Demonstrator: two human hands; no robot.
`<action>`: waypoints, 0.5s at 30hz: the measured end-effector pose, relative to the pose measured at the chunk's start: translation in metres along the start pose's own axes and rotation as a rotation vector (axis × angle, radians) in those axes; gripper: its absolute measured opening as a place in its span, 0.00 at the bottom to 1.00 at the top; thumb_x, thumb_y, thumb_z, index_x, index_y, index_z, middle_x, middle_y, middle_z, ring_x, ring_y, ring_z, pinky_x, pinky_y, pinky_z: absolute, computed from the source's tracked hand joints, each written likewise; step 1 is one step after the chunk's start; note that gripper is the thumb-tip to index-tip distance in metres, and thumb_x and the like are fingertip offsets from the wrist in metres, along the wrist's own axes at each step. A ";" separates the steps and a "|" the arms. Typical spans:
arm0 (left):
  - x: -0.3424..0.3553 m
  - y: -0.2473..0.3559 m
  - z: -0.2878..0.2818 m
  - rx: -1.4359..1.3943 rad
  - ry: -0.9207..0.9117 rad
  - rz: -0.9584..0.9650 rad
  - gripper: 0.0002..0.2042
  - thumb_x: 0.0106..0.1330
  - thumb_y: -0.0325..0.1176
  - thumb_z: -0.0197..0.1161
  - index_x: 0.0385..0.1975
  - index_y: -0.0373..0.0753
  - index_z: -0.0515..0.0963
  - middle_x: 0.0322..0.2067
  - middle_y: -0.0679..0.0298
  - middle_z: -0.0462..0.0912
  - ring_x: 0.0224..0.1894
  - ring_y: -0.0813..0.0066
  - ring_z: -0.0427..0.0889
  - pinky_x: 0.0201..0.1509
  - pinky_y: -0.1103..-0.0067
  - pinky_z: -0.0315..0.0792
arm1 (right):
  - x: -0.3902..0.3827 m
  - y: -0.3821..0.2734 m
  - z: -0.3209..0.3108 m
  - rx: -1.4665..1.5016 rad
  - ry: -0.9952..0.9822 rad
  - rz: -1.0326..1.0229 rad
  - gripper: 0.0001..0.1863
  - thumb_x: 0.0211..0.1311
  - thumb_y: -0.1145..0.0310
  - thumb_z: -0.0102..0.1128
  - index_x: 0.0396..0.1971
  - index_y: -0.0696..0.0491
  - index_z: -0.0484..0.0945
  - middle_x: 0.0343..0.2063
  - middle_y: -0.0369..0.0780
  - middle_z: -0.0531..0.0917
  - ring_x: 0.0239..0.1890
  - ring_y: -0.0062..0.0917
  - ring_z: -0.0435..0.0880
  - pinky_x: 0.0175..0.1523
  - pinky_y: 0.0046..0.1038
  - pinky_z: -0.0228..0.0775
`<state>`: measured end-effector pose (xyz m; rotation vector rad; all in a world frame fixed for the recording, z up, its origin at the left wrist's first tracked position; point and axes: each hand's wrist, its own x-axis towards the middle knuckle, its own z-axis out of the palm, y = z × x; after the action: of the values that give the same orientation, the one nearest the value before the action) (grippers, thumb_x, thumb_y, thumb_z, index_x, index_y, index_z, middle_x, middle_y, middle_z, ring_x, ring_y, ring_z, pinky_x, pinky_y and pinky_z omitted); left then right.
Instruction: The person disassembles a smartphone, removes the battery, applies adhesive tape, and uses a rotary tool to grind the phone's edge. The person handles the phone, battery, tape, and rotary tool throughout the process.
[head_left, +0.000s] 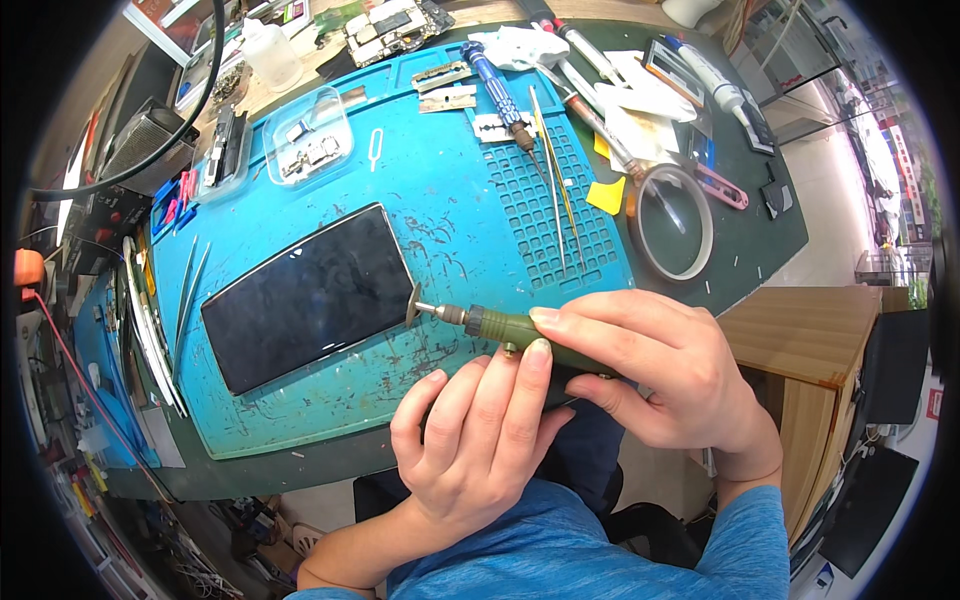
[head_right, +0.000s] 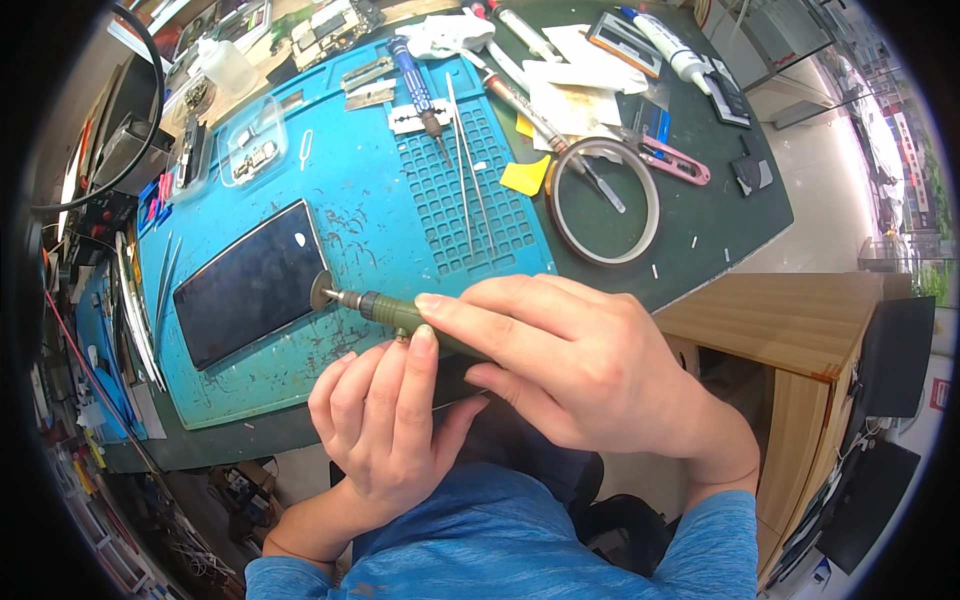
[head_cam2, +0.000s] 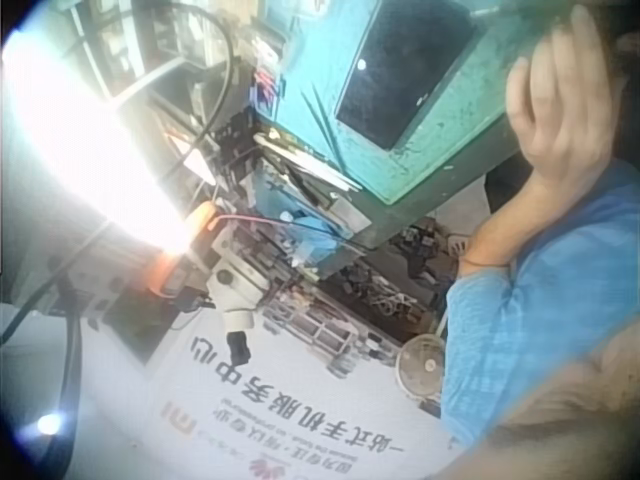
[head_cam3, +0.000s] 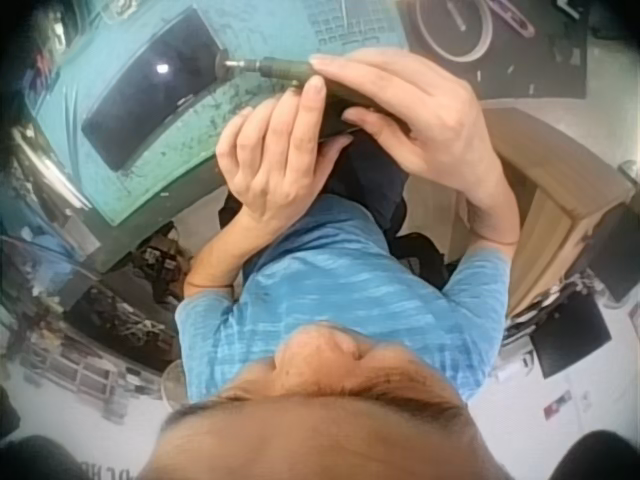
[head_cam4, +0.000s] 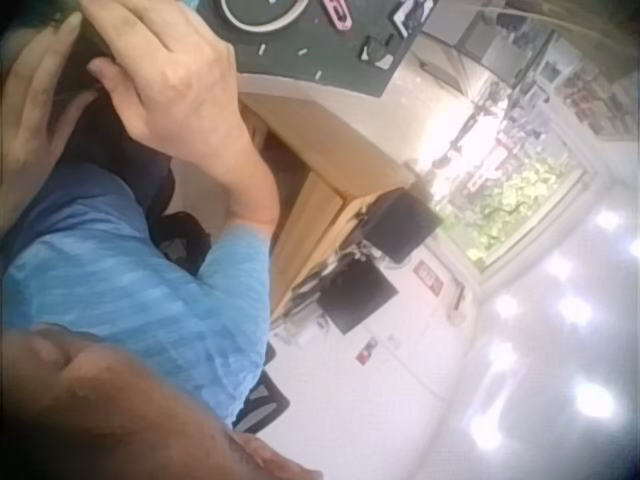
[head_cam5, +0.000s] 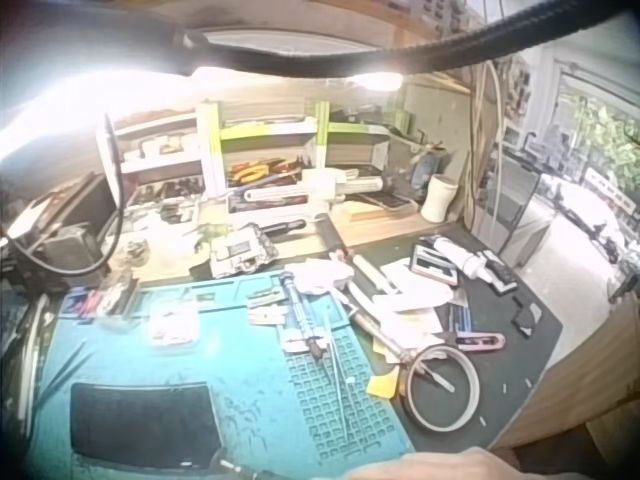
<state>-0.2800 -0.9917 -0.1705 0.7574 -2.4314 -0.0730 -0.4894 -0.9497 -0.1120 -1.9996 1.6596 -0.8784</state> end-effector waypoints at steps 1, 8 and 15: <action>-0.001 0.000 0.000 0.000 -0.001 -0.002 0.29 0.67 0.50 0.71 0.62 0.35 0.80 0.49 0.60 0.86 0.53 0.64 0.81 0.61 0.64 0.70 | 0.000 0.000 0.000 0.001 -0.001 -0.001 0.29 0.54 0.75 0.74 0.60 0.53 0.84 0.46 0.42 0.87 0.43 0.36 0.89 0.45 0.33 0.85; 0.000 0.000 -0.001 -0.003 -0.010 0.002 0.30 0.67 0.50 0.71 0.62 0.35 0.80 0.50 0.60 0.85 0.54 0.64 0.81 0.61 0.64 0.69 | -0.001 0.000 0.000 0.003 0.008 0.003 0.29 0.54 0.75 0.74 0.59 0.53 0.84 0.46 0.42 0.87 0.43 0.36 0.89 0.45 0.33 0.85; 0.000 0.000 0.000 -0.003 -0.004 0.004 0.29 0.67 0.48 0.71 0.62 0.34 0.80 0.49 0.59 0.85 0.53 0.64 0.81 0.61 0.64 0.70 | -0.001 0.001 0.002 0.012 0.015 -0.011 0.30 0.53 0.76 0.74 0.59 0.53 0.83 0.46 0.43 0.87 0.43 0.37 0.89 0.45 0.33 0.85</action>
<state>-0.2799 -0.9918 -0.1701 0.7518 -2.4359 -0.0763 -0.4891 -0.9491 -0.1144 -2.0009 1.6494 -0.9073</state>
